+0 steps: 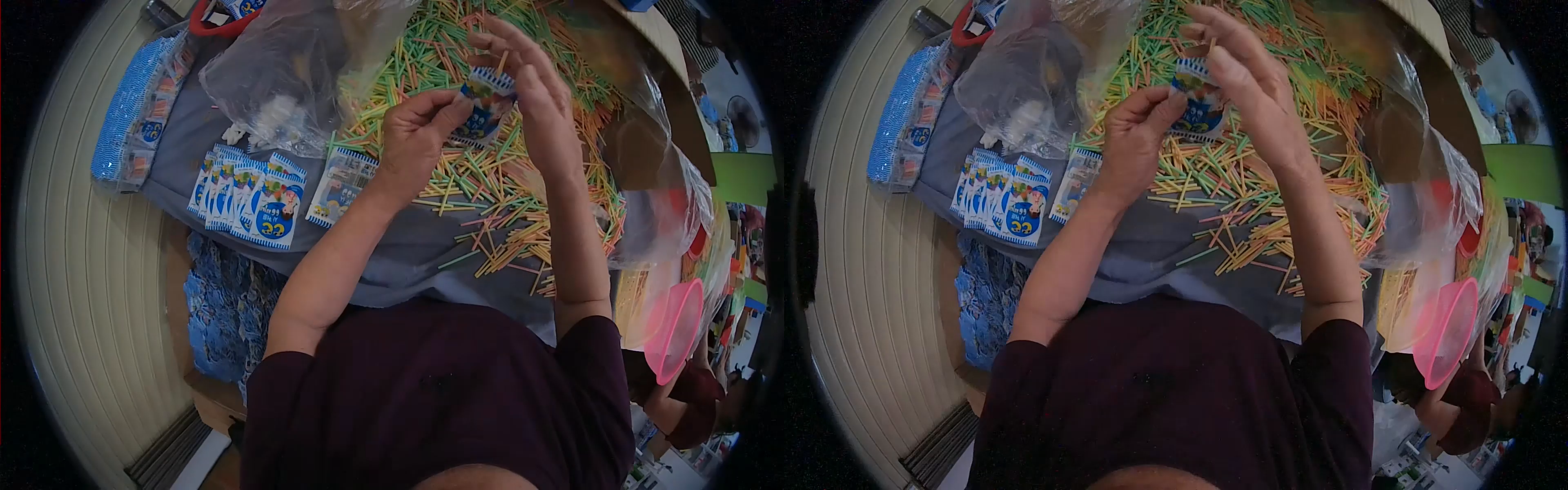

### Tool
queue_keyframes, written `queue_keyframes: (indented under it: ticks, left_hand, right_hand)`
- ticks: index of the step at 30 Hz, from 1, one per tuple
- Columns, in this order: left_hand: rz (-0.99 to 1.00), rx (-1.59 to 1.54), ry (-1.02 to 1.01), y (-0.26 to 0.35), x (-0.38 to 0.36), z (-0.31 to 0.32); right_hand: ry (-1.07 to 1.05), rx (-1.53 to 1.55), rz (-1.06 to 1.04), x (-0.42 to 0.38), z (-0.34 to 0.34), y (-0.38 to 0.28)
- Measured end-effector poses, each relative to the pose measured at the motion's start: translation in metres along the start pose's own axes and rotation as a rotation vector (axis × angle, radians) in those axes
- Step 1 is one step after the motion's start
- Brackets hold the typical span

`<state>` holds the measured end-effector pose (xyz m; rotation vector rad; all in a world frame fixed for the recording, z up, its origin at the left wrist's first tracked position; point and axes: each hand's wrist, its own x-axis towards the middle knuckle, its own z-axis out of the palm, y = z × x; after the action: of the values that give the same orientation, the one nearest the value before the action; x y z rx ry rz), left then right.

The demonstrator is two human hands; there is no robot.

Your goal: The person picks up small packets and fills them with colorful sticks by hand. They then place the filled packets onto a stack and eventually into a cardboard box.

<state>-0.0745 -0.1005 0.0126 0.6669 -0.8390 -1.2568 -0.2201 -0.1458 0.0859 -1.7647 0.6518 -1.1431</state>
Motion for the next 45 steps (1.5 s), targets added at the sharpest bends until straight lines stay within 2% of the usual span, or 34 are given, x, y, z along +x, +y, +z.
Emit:
queue_keyframes:
  ticks: [1, 3, 4, 6, 7, 8, 9, 10, 11, 13, 14, 15, 16, 17, 19, 20, 23, 24, 26, 27, 28, 30, 33, 37, 40, 42, 45]
  left_hand:
    - [0.014, -0.022, -0.009, 0.006, 0.0, 0.003]
    - [0.017, 0.002, -0.015, 0.008, 0.0, 0.005]
    - [0.002, 0.0, -0.011, 0.006, -0.005, 0.002]
    - [0.038, 0.314, -0.099, 0.007, -0.01, -0.003]
    - [-0.001, 0.26, -0.123, 0.012, -0.017, 0.001]
    - [-0.009, 0.262, -0.122, 0.013, -0.024, 0.0]
    - [-0.004, 0.408, -0.16, 0.017, -0.03, -0.004]
    - [0.003, 0.554, -0.2, 0.02, -0.034, -0.007]
    - [0.004, 0.556, -0.205, 0.019, -0.04, -0.009]
    - [-0.057, 0.43, -0.052, 0.011, -0.052, -0.019]
    - [-0.056, 0.432, -0.047, 0.012, -0.057, -0.024]
    - [0.038, 0.465, -0.029, 0.014, -0.063, -0.031]
    - [0.137, 0.501, -0.009, 0.017, -0.066, -0.037]
    - [0.141, 0.51, -0.003, 0.02, -0.066, -0.04]
    - [0.511, 0.712, -0.085, 0.023, -0.065, -0.044]
    - [0.515, 0.714, -0.089, 0.025, -0.065, -0.043]
    - [0.531, 0.712, -0.115, 0.029, -0.07, -0.04]
    - [0.556, 0.745, -0.113, 0.03, -0.071, -0.039]
    - [0.584, 0.785, -0.104, 0.031, -0.073, -0.04]
    - [0.554, 0.805, -0.095, 0.03, -0.075, -0.041]
    - [0.523, 0.82, -0.088, 0.028, -0.076, -0.04]
    - [0.531, 0.868, -0.102, 0.026, -0.075, -0.033]
    - [0.53, 0.881, -0.13, 0.019, -0.071, -0.02]
    - [0.493, 0.831, -0.112, 0.021, -0.068, -0.011]
    - [0.464, 0.789, -0.133, 0.021, -0.066, -0.013]
    - [0.465, 0.799, -0.15, 0.017, -0.069, -0.017]
    - [0.423, 0.817, -0.143, 0.01, -0.073, -0.022]
  right_hand:
    - [-0.058, -0.091, 0.031, -0.007, 0.001, -0.001]
    - [-0.088, -0.085, 0.049, -0.019, 0.002, 0.011]
    - [-0.047, -0.084, 0.05, -0.022, -0.003, 0.014]
    - [0.112, -0.002, 0.076, -0.025, -0.003, 0.017]
    - [0.114, 0.001, 0.082, -0.028, 0.0, 0.019]
    - [0.049, -0.067, 0.042, -0.033, 0.003, 0.02]
    - [-0.016, -0.137, -0.001, -0.037, 0.006, 0.019]
    - [-0.055, -0.197, -0.007, -0.041, 0.016, 0.008]
    - [-0.05, -0.198, -0.01, -0.042, 0.016, 0.008]
    - [0.05, 0.265, 0.035, -0.044, 0.016, 0.012]
    - [0.01, 0.129, 0.072, -0.046, 0.004, 0.018]
    - [-0.034, -0.002, 0.109, -0.049, -0.013, 0.024]
    - [-0.179, -0.578, -0.024, -0.052, -0.021, 0.02]
    - [-0.181, -0.568, -0.032, -0.059, -0.016, 0.025]
    - [-0.347, -1.188, -0.145, -0.08, -0.006, 0.04]
    - [-0.438, -1.181, 0.047, -0.083, -0.004, 0.04]
    - [-0.377, -1.248, 0.007, -0.085, -0.006, 0.039]
    - [-0.377, -1.243, 0.001, -0.084, -0.009, 0.034]
    - [-0.087, -0.747, 0.069, -0.079, -0.015, 0.009]
    - [0.027, -0.628, 0.214, -0.078, -0.013, -0.005]
    - [0.025, -0.628, 0.213, -0.077, -0.006, -0.022]
    - [0.24, -0.125, 0.069, -0.074, 0.01, -0.048]
    - [0.069, -0.362, -0.271, -0.07, 0.017, -0.042]
    - [0.021, -0.514, -0.297, -0.065, 0.022, -0.028]
    - [0.006, -0.424, -0.24, -0.073, 0.017, -0.017]
    - [0.073, -0.427, -0.241, -0.078, 0.013, -0.022]
    - [0.373, -0.051, -0.185, -0.081, 0.011, -0.033]
